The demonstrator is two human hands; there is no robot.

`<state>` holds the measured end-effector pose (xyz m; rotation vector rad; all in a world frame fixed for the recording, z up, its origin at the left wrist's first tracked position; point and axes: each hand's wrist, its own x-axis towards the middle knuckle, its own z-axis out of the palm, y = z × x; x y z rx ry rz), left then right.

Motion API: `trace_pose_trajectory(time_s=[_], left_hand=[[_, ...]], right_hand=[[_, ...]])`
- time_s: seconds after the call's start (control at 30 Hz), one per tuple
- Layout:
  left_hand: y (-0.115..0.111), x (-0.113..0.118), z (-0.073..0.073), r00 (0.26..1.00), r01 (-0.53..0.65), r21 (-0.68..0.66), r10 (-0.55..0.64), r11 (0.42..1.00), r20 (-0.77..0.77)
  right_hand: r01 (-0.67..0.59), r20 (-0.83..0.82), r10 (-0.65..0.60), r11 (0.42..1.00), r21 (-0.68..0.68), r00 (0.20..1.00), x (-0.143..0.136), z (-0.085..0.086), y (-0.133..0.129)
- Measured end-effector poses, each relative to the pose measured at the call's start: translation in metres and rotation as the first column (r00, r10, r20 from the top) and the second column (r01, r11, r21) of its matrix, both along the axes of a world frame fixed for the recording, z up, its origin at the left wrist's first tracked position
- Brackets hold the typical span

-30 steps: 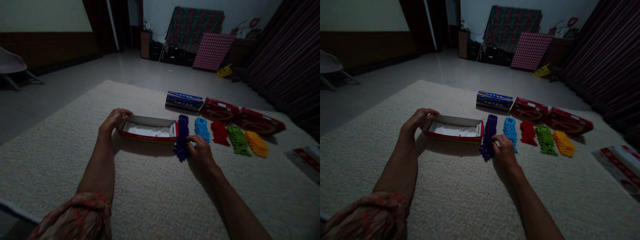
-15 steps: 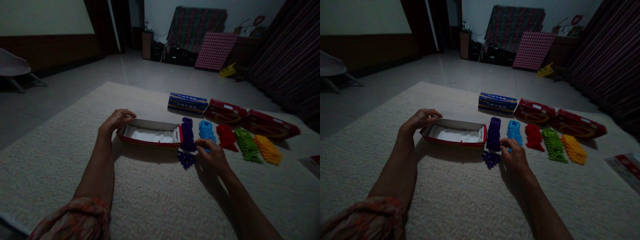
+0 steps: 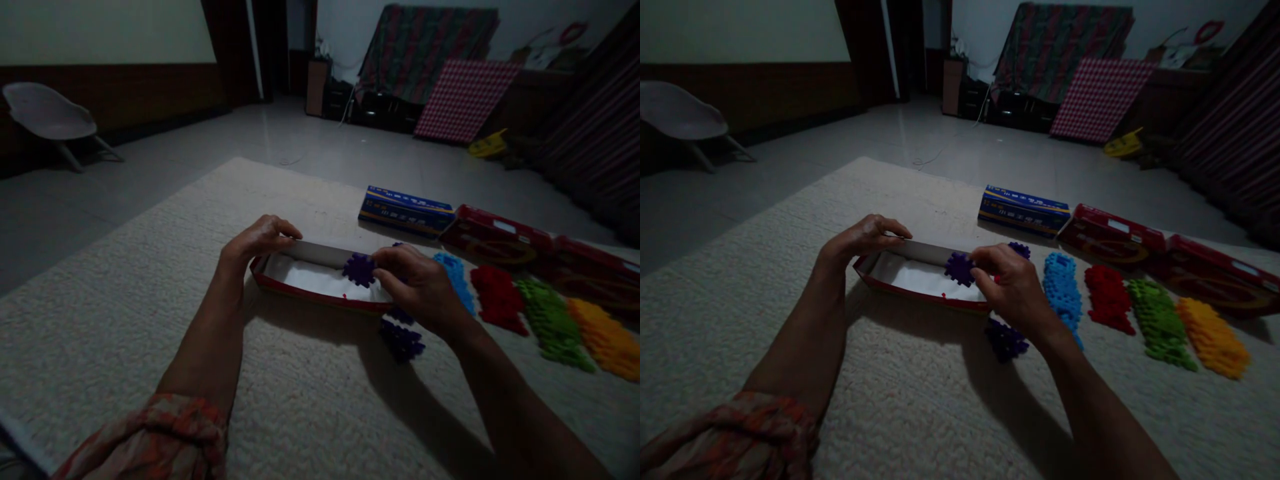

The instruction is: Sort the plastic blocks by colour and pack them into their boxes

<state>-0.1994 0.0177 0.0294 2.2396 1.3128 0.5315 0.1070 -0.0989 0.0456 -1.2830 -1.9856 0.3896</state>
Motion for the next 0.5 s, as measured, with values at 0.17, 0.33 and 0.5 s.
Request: trace_pose_trajectory(time_s=[0.17, 0.33, 0.5], left_hand=[[-0.001, 0.002, 0.001, 1.000, 0.006, -0.001, -0.006, 1.000, 0.016], [-0.002, 0.003, 0.003, 1.000, -0.006, -0.032, 0.006, 0.999, -0.008], [-0.003, 0.005, 0.006, 0.999, -0.048, -0.051, 0.049, 0.998, -0.001]], right_hand=[[-0.144, 0.201, 0.154, 0.987, -0.065, 0.967, -0.019, -0.014, 0.019], [-0.156, 0.342, 0.202, 0.975, -0.157, 0.918, -0.022, -0.019, 0.027], [-0.123, 0.468, 0.196, 0.976, -0.182, 0.862, -0.019, -0.013, 0.031]])
